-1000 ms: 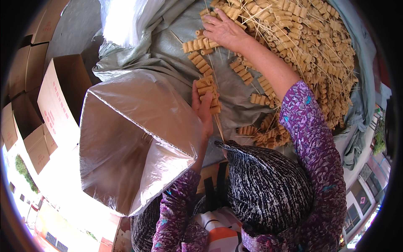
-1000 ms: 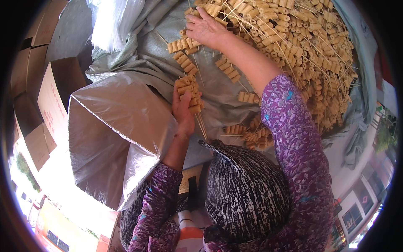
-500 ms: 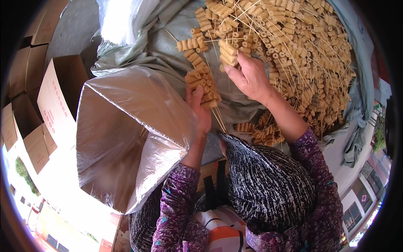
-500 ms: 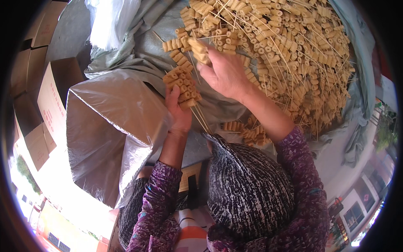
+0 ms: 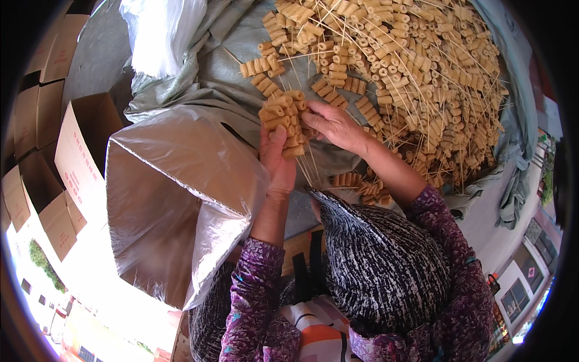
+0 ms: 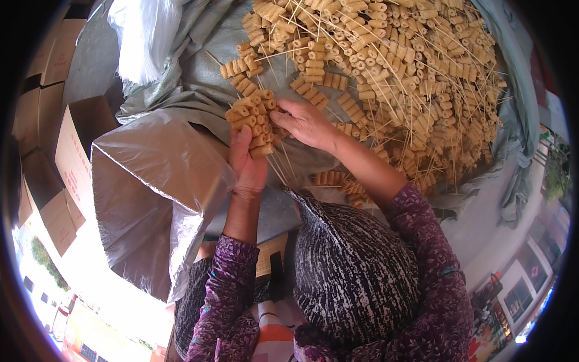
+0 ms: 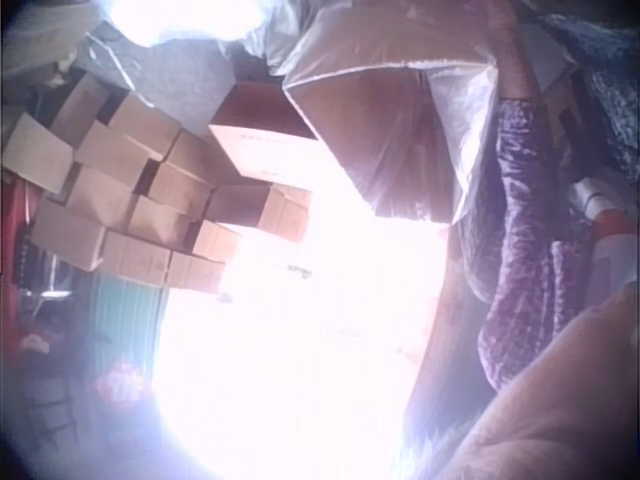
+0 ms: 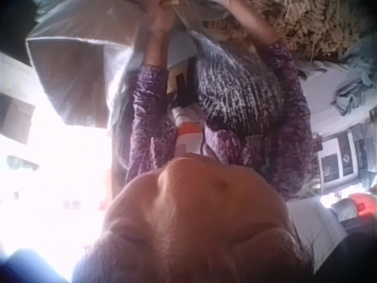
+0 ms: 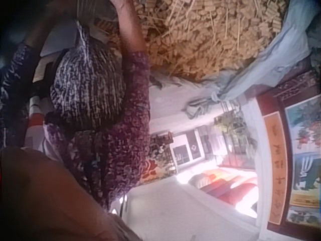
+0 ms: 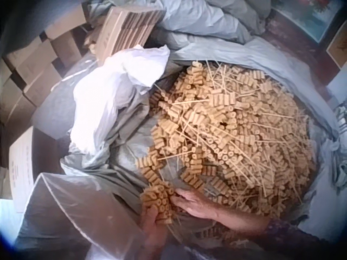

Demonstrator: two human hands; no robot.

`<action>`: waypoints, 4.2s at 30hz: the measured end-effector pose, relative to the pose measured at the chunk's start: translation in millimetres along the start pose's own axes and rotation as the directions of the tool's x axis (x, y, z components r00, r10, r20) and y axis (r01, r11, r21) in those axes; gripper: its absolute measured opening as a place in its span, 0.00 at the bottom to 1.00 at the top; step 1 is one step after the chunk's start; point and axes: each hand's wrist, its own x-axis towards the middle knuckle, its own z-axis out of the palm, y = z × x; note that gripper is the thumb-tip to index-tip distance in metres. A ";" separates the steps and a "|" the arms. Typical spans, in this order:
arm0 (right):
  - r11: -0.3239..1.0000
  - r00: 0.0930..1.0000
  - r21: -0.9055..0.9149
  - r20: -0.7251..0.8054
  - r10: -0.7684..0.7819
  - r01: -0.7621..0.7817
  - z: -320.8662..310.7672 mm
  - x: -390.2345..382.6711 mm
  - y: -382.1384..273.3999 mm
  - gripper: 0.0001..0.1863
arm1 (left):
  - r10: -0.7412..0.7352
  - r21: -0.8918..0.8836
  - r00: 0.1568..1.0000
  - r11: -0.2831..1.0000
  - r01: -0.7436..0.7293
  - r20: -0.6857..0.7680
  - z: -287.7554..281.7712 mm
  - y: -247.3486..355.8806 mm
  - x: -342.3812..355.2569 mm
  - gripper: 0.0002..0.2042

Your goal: The person organizes wooden skewers with circular tokens into bundles, places the bundles into a cardboard box lined with plastic, and then prepares a new plastic bag and box to continue packing.

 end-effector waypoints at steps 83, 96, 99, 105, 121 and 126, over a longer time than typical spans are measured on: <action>0.909 0.961 0.412 -0.271 0.056 0.063 18.8 -21.6 29.5 0.24 | -0.111 0.080 0.991 0.991 0.104 0.078 -8.3 -5.8 -2.3 0.32; 0.004 0.968 1.000 -0.007 -0.250 0.008 26.8 -29.3 -9.7 0.37 | 0.315 0.773 0.823 0.302 -0.558 0.472 46.6 4.4 -22.8 0.49; 0.381 0.906 0.912 0.027 -0.423 0.151 20.4 -40.0 -33.2 0.36 | 0.352 0.692 0.842 0.481 -0.538 0.409 69.4 34.9 -36.5 0.49; 0.772 0.887 0.467 -0.062 -0.458 0.431 14.2 -36.5 -76.0 0.27 | 0.013 -0.056 0.964 0.998 0.002 0.264 112.6 164.7 -69.8 0.47; 0.549 0.632 -0.320 0.302 -0.713 0.772 92.6 -44.8 -144.0 0.34 | 0.021 0.986 0.988 0.064 -0.152 0.151 -64.5 205.9 -57.5 0.35; 0.503 0.623 -0.375 0.365 -0.692 0.778 90.2 -52.3 -140.9 0.33 | 0.160 0.595 0.783 -0.744 -0.304 0.601 -84.4 172.6 -43.0 0.30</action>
